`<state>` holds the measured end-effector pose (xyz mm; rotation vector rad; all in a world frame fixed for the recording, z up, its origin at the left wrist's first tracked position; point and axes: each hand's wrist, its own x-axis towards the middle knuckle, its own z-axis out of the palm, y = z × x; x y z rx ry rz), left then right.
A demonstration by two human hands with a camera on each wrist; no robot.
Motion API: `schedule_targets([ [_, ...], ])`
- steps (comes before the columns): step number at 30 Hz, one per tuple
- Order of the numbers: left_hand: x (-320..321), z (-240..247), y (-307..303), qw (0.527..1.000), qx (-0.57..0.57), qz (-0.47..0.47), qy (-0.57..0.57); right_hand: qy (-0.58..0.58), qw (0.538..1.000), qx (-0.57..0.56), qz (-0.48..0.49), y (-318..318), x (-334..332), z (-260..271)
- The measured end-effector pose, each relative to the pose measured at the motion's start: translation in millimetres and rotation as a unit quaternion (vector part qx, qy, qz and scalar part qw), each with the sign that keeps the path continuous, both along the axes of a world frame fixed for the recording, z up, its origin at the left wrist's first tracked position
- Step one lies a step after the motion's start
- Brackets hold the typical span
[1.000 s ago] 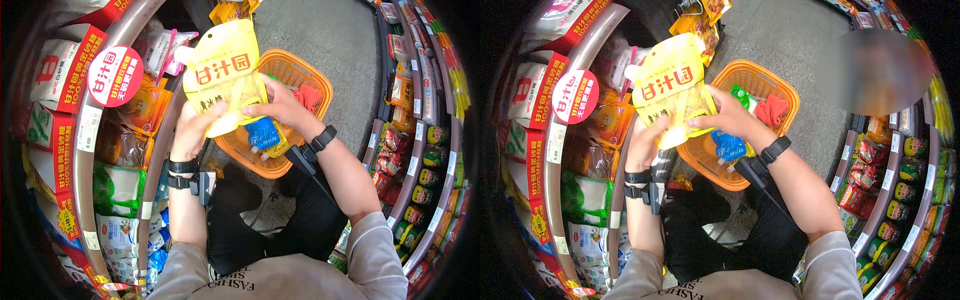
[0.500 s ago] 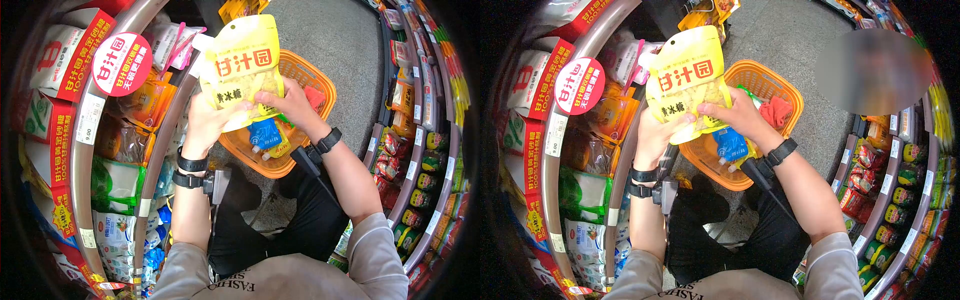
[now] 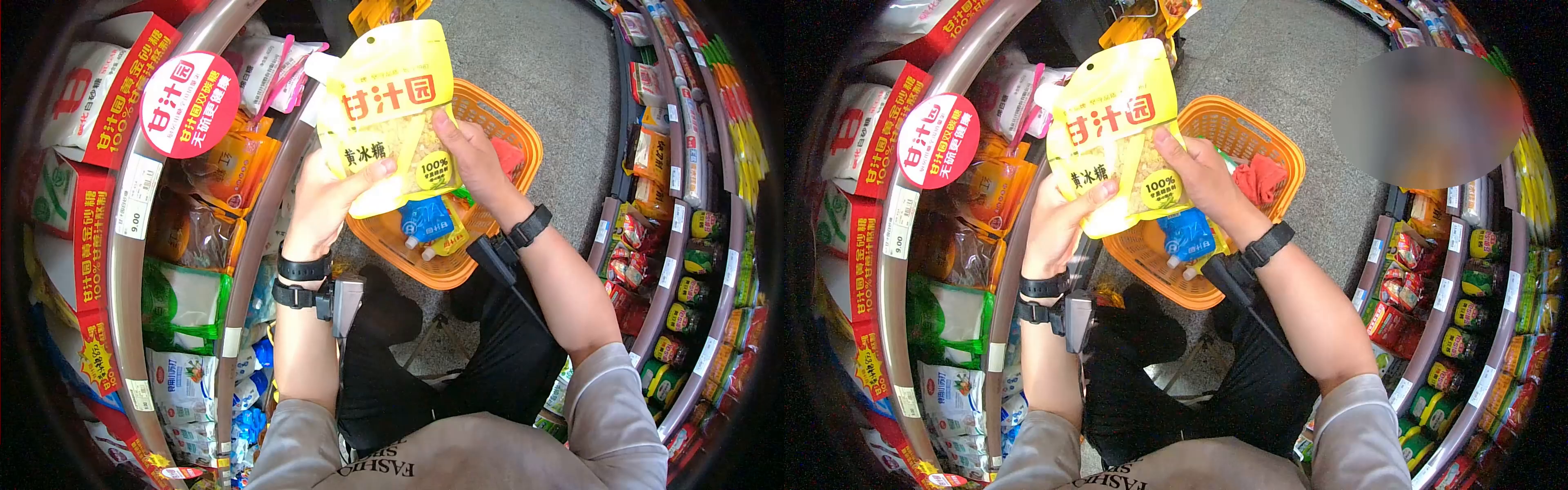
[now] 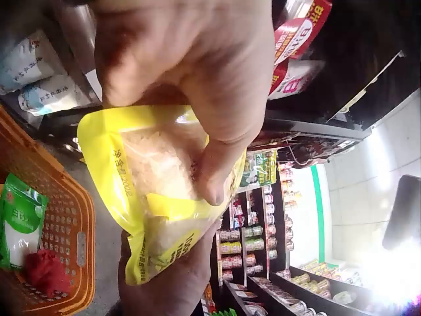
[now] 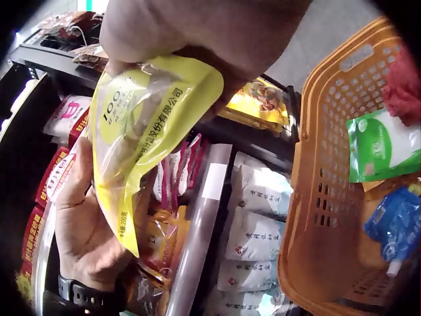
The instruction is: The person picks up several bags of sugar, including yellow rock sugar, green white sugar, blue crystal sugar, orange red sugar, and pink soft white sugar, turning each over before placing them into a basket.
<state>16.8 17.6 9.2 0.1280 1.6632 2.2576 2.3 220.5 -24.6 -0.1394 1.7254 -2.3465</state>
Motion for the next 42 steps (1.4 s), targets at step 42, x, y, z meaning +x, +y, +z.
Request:
schedule_targets([
  [42, -13.1, -24.5, -2.1, 0.977, 0.12, -0.011, -0.179, -0.131, 0.991, 0.003, 0.034, 0.7, -4.9, -9.6],
])
